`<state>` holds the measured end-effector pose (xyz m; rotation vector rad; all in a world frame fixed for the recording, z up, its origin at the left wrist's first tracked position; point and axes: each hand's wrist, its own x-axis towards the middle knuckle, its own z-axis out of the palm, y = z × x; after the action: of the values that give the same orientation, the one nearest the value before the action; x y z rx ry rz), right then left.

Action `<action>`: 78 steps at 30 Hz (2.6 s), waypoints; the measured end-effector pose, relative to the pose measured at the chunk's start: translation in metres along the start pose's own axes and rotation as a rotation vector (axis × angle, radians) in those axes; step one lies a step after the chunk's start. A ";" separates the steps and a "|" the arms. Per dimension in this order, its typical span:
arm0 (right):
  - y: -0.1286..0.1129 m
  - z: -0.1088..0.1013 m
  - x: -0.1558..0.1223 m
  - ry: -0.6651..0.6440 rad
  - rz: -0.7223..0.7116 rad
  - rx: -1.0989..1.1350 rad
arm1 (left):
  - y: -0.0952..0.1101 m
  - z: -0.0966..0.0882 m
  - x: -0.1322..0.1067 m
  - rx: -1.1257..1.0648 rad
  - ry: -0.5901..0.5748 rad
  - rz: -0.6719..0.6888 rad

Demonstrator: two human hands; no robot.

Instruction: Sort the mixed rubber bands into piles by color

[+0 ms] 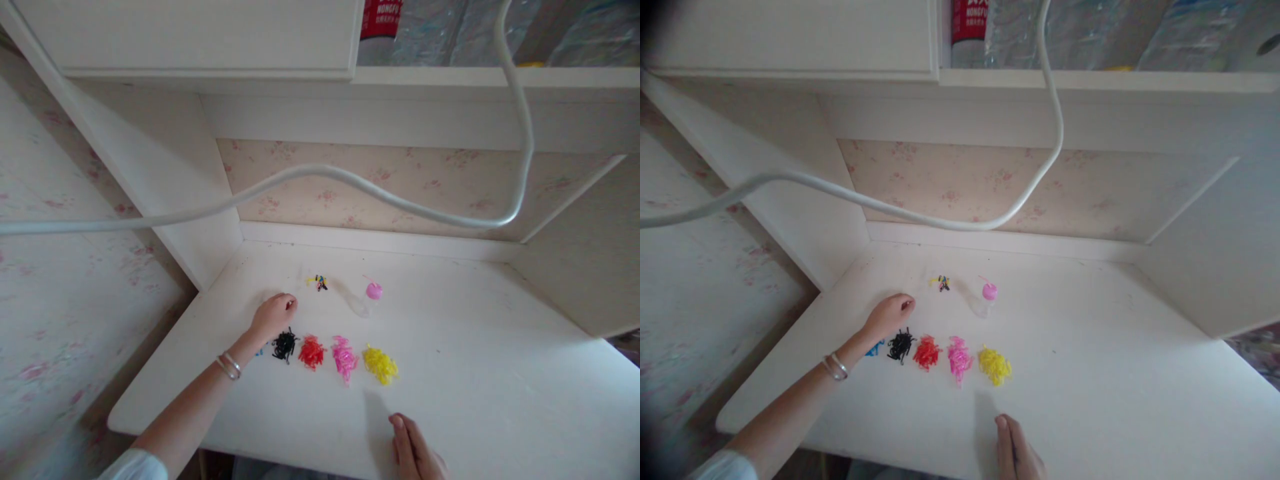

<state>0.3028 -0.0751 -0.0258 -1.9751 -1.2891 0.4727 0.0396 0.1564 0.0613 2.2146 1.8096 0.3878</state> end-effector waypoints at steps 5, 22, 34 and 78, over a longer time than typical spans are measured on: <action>-0.009 0.007 0.003 0.066 -0.048 -0.185 | 0.014 0.029 0.056 0.082 -0.039 -0.057; -0.014 0.006 0.001 0.103 -0.489 -0.258 | 0.042 0.016 0.031 0.131 0.040 -0.004; -0.019 0.005 0.000 0.066 -0.462 -0.281 | 0.152 0.057 -0.063 -0.039 -0.111 0.395; -0.179 0.072 0.147 -0.351 -0.440 -0.480 | -0.029 0.055 -0.171 -0.481 0.283 -0.161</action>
<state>0.2064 0.1265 0.0685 -1.9392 -2.1624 0.3166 0.0008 -0.0069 -0.0075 1.7395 1.7711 1.0235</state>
